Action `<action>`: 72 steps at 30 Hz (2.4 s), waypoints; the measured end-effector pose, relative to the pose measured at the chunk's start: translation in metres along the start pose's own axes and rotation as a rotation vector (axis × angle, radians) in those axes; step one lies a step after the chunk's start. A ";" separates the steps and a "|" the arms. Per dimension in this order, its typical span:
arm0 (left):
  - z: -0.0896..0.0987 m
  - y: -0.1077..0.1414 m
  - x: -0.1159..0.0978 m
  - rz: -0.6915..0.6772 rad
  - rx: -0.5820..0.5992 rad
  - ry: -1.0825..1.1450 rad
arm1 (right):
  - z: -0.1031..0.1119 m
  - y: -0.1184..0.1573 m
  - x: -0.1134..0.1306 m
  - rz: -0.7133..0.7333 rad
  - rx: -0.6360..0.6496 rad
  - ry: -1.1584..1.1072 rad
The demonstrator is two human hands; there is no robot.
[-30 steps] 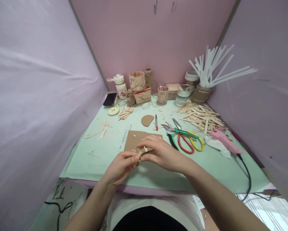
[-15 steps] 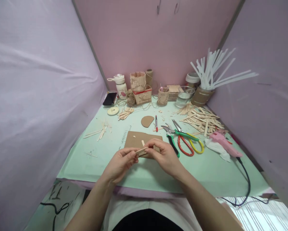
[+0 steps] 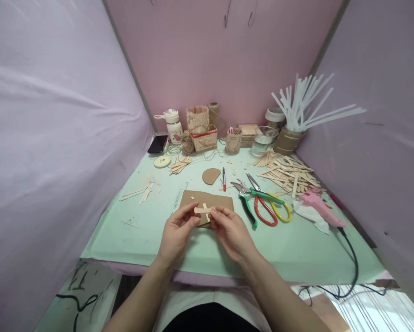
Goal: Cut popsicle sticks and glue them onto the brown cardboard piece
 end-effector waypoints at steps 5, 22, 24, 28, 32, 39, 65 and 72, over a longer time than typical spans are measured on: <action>-0.002 0.005 -0.014 -0.172 -0.033 -0.133 | -0.008 0.012 -0.015 -0.068 0.031 -0.049; 0.003 0.007 -0.005 -0.052 -0.151 -0.052 | -0.010 0.023 0.026 0.412 0.057 0.658; 0.004 0.009 -0.006 -0.048 -0.173 -0.049 | -0.008 0.022 0.022 0.382 0.042 0.627; 0.004 0.012 -0.008 -0.052 -0.206 -0.144 | -0.009 0.022 0.018 0.355 0.054 0.613; 0.003 0.015 -0.007 -0.060 -0.220 -0.176 | -0.009 0.023 0.019 0.392 0.059 0.643; -0.003 0.016 -0.006 -0.048 -0.214 -0.104 | -0.002 0.022 0.015 0.348 0.020 0.575; -0.027 0.009 0.014 0.082 0.075 -0.185 | -0.024 0.040 0.055 0.839 0.272 1.201; -0.034 0.012 0.013 0.031 0.091 -0.277 | -0.041 0.047 0.047 1.017 0.292 1.435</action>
Point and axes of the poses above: each hand's wrist, its own y-axis away from the middle knuckle, its own z-axis out of the back of the hand, x = y × z, the point moved 10 cm from there along -y, towards the middle knuckle, and after that the axes turned 7 degrees about z, right-handed, at the moved point
